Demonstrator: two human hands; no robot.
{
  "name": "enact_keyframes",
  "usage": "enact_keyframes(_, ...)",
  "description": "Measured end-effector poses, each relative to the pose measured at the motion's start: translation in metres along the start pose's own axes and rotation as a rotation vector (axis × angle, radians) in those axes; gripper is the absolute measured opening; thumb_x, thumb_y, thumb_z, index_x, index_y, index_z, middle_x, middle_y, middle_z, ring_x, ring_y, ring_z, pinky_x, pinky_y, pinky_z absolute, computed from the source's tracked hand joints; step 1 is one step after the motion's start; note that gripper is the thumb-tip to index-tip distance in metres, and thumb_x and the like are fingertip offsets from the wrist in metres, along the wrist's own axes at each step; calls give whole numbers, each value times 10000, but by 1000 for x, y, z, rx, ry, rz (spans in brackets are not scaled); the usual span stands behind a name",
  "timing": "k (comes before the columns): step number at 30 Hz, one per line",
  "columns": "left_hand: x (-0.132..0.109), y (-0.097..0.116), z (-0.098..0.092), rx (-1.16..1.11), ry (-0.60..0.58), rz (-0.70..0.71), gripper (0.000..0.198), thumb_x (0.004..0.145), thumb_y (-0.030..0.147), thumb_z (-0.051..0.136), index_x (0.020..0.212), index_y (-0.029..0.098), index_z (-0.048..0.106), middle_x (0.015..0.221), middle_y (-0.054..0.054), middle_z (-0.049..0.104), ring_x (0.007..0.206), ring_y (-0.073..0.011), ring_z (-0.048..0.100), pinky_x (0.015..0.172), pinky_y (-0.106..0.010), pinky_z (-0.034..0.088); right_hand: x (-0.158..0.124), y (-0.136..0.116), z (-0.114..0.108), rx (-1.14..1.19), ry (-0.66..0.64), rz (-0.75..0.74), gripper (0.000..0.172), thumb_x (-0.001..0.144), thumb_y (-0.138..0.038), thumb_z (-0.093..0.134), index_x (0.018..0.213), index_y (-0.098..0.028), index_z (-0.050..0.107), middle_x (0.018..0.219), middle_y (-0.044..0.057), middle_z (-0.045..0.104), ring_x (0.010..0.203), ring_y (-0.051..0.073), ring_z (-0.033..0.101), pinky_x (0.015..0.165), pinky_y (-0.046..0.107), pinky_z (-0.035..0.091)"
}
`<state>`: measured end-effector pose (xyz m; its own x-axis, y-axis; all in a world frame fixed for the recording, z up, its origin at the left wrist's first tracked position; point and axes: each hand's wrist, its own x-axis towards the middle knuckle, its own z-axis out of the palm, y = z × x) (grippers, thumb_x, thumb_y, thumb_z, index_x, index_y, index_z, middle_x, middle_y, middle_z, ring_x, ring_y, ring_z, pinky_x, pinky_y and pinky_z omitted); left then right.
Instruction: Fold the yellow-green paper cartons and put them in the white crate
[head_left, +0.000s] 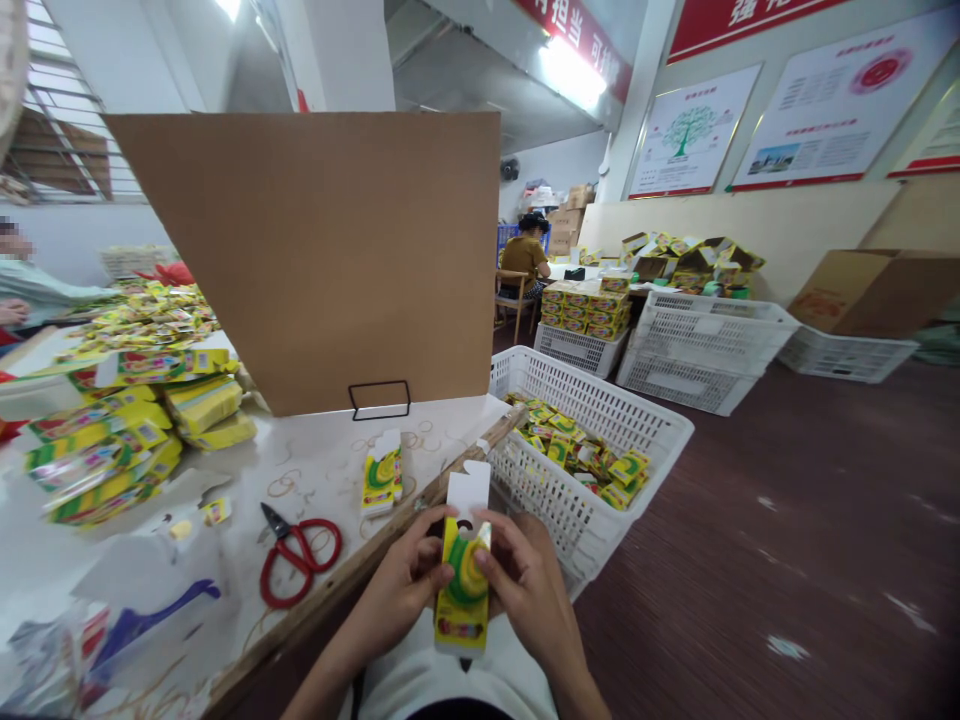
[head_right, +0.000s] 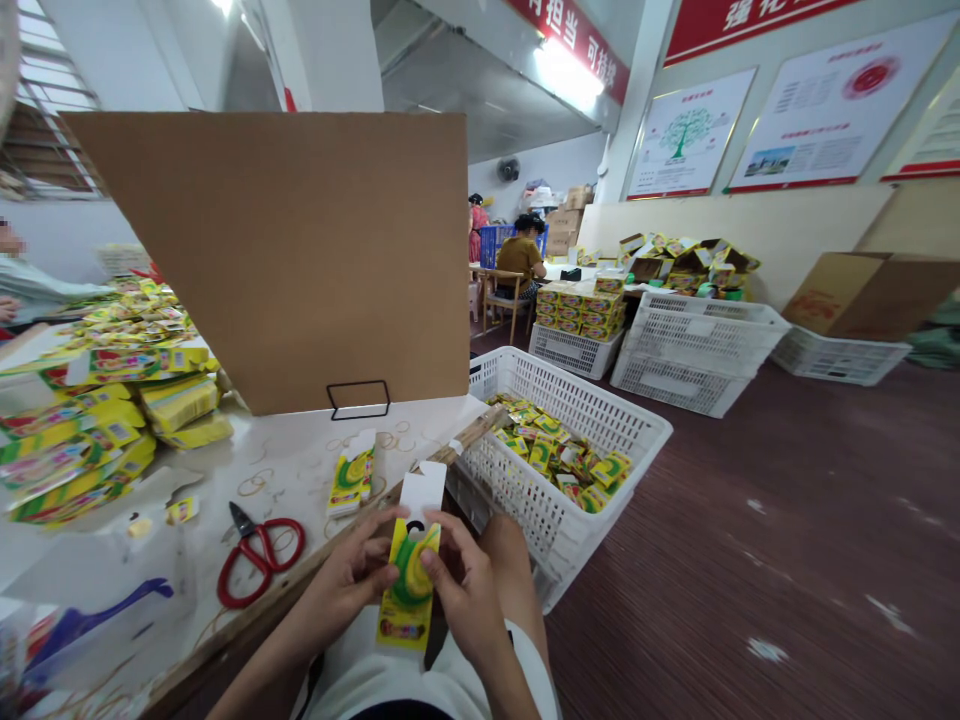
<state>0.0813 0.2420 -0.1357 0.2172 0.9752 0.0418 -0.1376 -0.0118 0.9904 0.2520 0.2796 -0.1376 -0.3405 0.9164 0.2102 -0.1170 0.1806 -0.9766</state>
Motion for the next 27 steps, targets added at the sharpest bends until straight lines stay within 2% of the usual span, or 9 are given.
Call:
enact_keyframes(2, -2, 2, 0, -93, -76, -20, 501, 787, 308, 676, 1195, 211, 401, 863, -39, 646, 792, -193, 646, 709, -304, 492, 0, -5, -4, -48, -37, 31, 274, 835, -397, 578, 970, -171, 654, 782, 45, 660, 727, 185, 617, 625, 249, 488)
enact_keyframes(4, -3, 3, 2, -146, -128, -38, 460, 760, 297, 707, 1112, 202, 426, 865, -43, 647, 786, -192, 649, 685, -289, 486, 1, -4, -7, -71, -60, 40, 301, 856, -431, 536, 829, -159, 661, 718, 45, 650, 642, 166, 589, 580, 243, 469)
enact_keyframes(7, -5, 3, 5, -152, -113, -59, 544, 762, 292, 711, 1186, 218, 378, 881, -50, 650, 803, -197, 651, 682, -294, 488, 2, 1, -9, -108, -48, -16, 355, 875, -436, 504, 718, -154, 652, 684, 56, 652, 646, 169, 589, 609, 251, 466)
enact_keyframes(11, -5, 3, 8, -143, -114, -57, 851, 744, 323, 728, 1387, 244, 175, 933, -69, 661, 849, -214, 649, 739, -334, 494, 1, 3, -6, -105, 90, -60, 245, 837, -403, 578, 896, -175, 647, 829, 67, 687, 789, 199, 630, 705, 273, 491)
enact_keyframes(14, -4, 2, 5, -86, -145, -73, 747, 744, 322, 723, 1355, 206, 310, 996, -101, 660, 909, -237, 640, 758, -332, 498, 1, 4, -4, -72, 173, -27, 352, 815, -403, 614, 1100, -199, 578, 887, 62, 692, 807, 204, 645, 710, 292, 511)
enact_keyframes(17, -2, 0, 1, 66, -62, -9, 546, 786, 255, 673, 1278, 195, 443, 1116, -110, 633, 1024, -244, 604, 845, -328, 481, 3, 10, -9, -93, 78, -72, 326, 857, -452, 545, 996, -193, 684, 965, 97, 683, 916, 226, 631, 825, 338, 493)
enact_keyframes(20, -1, -2, -1, 247, 52, 33, 476, 804, 190, 625, 1260, 185, 490, 1189, -105, 606, 1020, -222, 601, 882, -315, 475, 5, 16, -15, -101, 30, -130, 412, 866, -520, 491, 929, -196, 738, 991, 111, 663, 974, 241, 597, 876, 370, 465)
enact_keyframes(24, -2, -1, 4, 331, 96, -13, 523, 817, 160, 565, 1326, 172, 442, 1141, -106, 638, 947, -206, 629, 844, -309, 503, 5, 11, -13, -47, -89, 73, 364, 799, -403, 619, 1090, -185, 634, 928, 77, 698, 844, 217, 639, 758, 338, 502)
enact_keyframes(27, -4, 0, 8, 342, 65, -12, 538, 825, 155, 543, 1348, 190, 421, 1183, -107, 622, 962, -201, 624, 869, -311, 494, 2, 2, -6, -59, -93, 191, 371, 763, -302, 632, 1098, -181, 529, 806, 44, 704, 717, 205, 651, 632, 300, 503)
